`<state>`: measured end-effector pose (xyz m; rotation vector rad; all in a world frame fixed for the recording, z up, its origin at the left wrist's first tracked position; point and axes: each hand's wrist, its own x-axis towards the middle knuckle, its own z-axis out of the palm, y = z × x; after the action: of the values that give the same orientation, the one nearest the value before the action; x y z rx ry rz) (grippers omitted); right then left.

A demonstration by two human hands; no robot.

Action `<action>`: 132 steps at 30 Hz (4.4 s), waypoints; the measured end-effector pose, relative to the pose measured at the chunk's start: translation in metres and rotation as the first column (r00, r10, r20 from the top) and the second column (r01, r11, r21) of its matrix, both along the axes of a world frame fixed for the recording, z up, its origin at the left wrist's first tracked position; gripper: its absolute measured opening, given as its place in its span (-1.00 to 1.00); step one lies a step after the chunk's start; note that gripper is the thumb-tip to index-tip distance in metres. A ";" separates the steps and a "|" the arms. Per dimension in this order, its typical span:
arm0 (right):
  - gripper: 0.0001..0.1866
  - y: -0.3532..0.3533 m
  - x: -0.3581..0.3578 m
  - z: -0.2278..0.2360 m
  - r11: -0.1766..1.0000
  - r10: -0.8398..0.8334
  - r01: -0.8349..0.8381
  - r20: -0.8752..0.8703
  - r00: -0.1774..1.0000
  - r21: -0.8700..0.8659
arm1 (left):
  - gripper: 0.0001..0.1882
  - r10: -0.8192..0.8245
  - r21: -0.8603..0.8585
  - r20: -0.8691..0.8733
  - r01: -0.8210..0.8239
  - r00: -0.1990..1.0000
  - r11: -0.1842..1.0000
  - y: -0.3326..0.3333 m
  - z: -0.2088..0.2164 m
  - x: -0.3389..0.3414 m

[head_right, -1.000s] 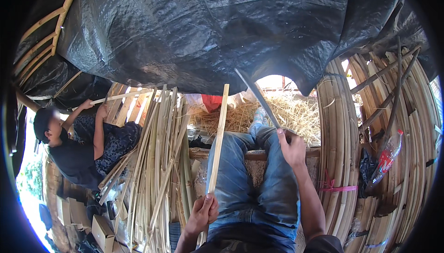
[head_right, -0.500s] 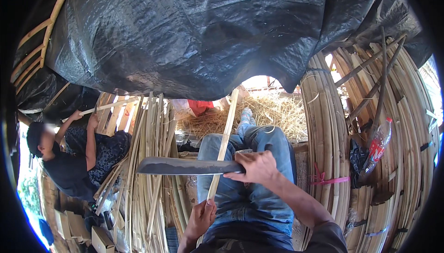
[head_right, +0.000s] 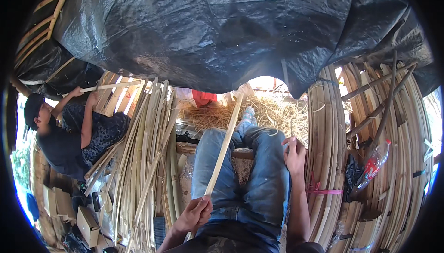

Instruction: The person is using a machete to split and shave thin strips of bamboo.

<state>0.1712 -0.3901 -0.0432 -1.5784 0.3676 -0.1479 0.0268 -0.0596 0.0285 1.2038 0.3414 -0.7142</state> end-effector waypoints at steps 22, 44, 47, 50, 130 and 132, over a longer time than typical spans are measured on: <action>-0.74 0.117 -0.014 0.105 0.838 0.157 -0.146 0.024 0.987 0.526 | -0.53 -0.213 0.066 0.290 0.202 0.933 0.977 -0.022 0.022 0.051; -0.60 0.131 -0.027 0.053 0.882 0.428 -0.321 0.301 0.852 -0.346 | -0.67 -0.070 0.220 0.305 0.001 0.950 0.975 0.005 0.009 0.032; -0.52 0.137 -0.043 0.060 0.698 0.530 -0.243 0.258 0.808 -0.673 | -0.74 -0.182 0.374 0.408 0.018 0.895 0.927 0.000 0.005 0.040; -0.46 0.141 -0.050 0.069 0.573 0.584 -0.234 0.191 0.789 -0.786 | -0.77 -0.354 0.590 0.602 -0.100 0.716 0.801 -0.007 0.003 0.045; -0.43 0.095 -0.045 0.036 0.389 0.715 -0.215 0.146 0.684 -0.896 | -0.56 -0.028 0.018 0.104 0.026 0.994 1.000 -0.013 0.017 0.030; -0.41 0.093 -0.044 0.033 0.352 0.723 -0.202 0.128 0.679 -0.914 | -0.57 -0.046 0.001 0.091 0.046 0.995 0.999 -0.010 0.016 0.027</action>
<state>0.1276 -0.2968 -0.0099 -2.4769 -0.8109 -0.3144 0.0540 -0.0699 0.0448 1.2418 0.2381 -0.6964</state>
